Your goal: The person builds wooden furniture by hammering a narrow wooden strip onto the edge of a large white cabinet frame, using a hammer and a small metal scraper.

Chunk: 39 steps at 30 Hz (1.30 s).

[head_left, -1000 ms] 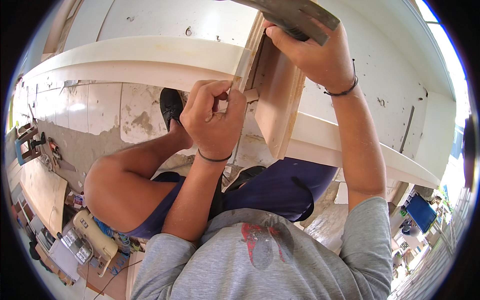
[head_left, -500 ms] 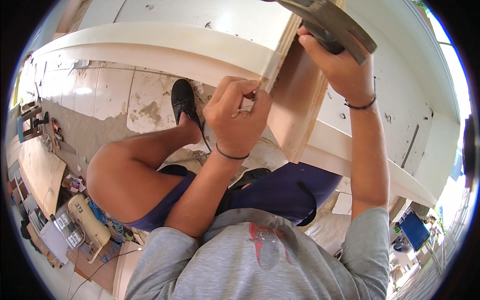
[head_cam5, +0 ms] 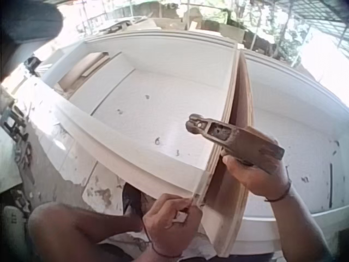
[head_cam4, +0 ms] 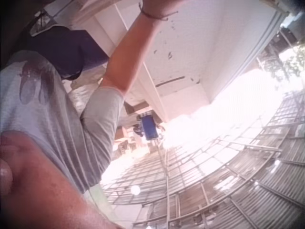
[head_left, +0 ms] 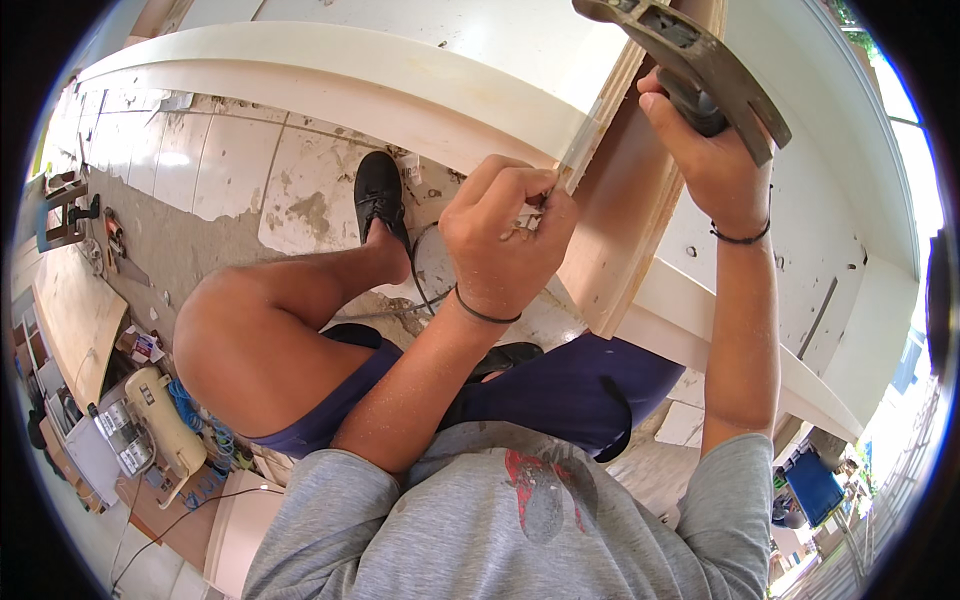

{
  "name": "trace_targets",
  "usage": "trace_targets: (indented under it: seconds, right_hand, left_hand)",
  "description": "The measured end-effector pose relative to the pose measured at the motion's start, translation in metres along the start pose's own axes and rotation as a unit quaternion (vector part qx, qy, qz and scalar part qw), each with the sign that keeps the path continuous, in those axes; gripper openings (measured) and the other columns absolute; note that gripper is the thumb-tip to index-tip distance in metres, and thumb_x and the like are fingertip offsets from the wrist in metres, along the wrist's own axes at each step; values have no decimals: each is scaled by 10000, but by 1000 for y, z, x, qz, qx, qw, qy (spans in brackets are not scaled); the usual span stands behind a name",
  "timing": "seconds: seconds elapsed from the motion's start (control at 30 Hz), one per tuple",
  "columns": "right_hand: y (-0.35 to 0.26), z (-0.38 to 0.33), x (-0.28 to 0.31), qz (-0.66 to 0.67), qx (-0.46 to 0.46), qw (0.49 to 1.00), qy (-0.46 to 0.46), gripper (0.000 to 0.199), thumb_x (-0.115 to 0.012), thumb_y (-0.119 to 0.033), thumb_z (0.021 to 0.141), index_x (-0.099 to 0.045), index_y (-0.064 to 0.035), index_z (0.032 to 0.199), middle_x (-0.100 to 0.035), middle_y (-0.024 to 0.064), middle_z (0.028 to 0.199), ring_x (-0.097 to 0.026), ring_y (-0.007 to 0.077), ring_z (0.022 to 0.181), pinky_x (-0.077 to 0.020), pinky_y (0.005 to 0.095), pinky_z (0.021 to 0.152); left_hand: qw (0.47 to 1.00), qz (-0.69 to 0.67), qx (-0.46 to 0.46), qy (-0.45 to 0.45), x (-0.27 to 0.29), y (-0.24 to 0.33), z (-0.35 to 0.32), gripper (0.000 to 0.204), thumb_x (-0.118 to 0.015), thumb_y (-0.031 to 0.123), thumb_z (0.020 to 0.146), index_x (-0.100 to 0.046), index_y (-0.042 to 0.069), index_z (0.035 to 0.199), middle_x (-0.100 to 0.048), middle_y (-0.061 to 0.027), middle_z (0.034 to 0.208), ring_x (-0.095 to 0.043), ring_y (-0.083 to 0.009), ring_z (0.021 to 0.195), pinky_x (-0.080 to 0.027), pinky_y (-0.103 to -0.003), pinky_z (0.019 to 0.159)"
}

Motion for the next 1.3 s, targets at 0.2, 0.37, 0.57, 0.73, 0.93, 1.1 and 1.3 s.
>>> trace_targets:
  seconds: [0.2,0.37,0.57,0.73,0.93,1.1,1.3]
  right_hand:
    - [0,0,1,17,0,1000,10,136,-721,-29,841,-705,-22,976,-711,12,882,-640,79,803,-520,241,733]
    - [2,-1,0,-8,43,999,15,144,-726,-29,834,-720,-20,978,-726,30,896,-667,98,818,-536,259,746]
    - [0,0,2,-29,49,998,14,133,-738,-28,818,-730,-22,951,-728,29,881,-673,100,803,-541,256,746]
    - [1,-2,1,-22,36,999,22,144,-740,-33,819,-727,-20,962,-730,31,888,-678,100,814,-547,260,754]
    - [-1,0,4,-36,51,998,15,149,-742,-45,825,-729,-28,973,-731,28,887,-681,99,817,-547,255,754]
    - [0,0,4,-44,58,997,8,151,-745,-56,828,-731,-32,976,-733,28,890,-684,100,815,-547,250,748]
    - [2,-1,2,-17,49,998,19,157,-744,-60,830,-729,-27,983,-734,30,892,-684,100,811,-549,253,750]
  left_hand:
    - [1000,18,-11,1,-1,1,0,150,-678,-84,643,-632,-3,760,-608,-89,691,-614,-190,580,-479,-269,533]
    - [1000,9,-10,-4,1,0,1,156,-682,-88,651,-633,-5,774,-611,-102,702,-619,-189,587,-488,-272,547]
    - [1000,15,2,-13,0,1,1,159,-685,-83,674,-641,-2,804,-625,-103,726,-623,-176,598,-492,-272,557]
    - [1000,18,10,-21,3,2,3,162,-681,-82,680,-645,-2,816,-627,-101,728,-623,-172,604,-492,-269,561]
    - [999,32,10,-23,4,4,5,157,-684,-75,685,-650,-5,822,-629,-97,730,-622,-164,610,-494,-266,571]
    - [999,41,5,-30,5,4,5,160,-691,-69,688,-659,3,828,-632,-93,736,-622,-161,613,-498,-267,578]
    - [998,49,10,-31,4,3,4,165,-701,-63,687,-673,13,831,-627,-87,739,-623,-166,609,-484,-265,562]
Point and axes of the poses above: each hand's wrist, its own z-axis towards the middle knuckle, its own x-axis out of the back of the hand, y = z × x, the point moved 3 cm from there along z, towards the middle knuckle
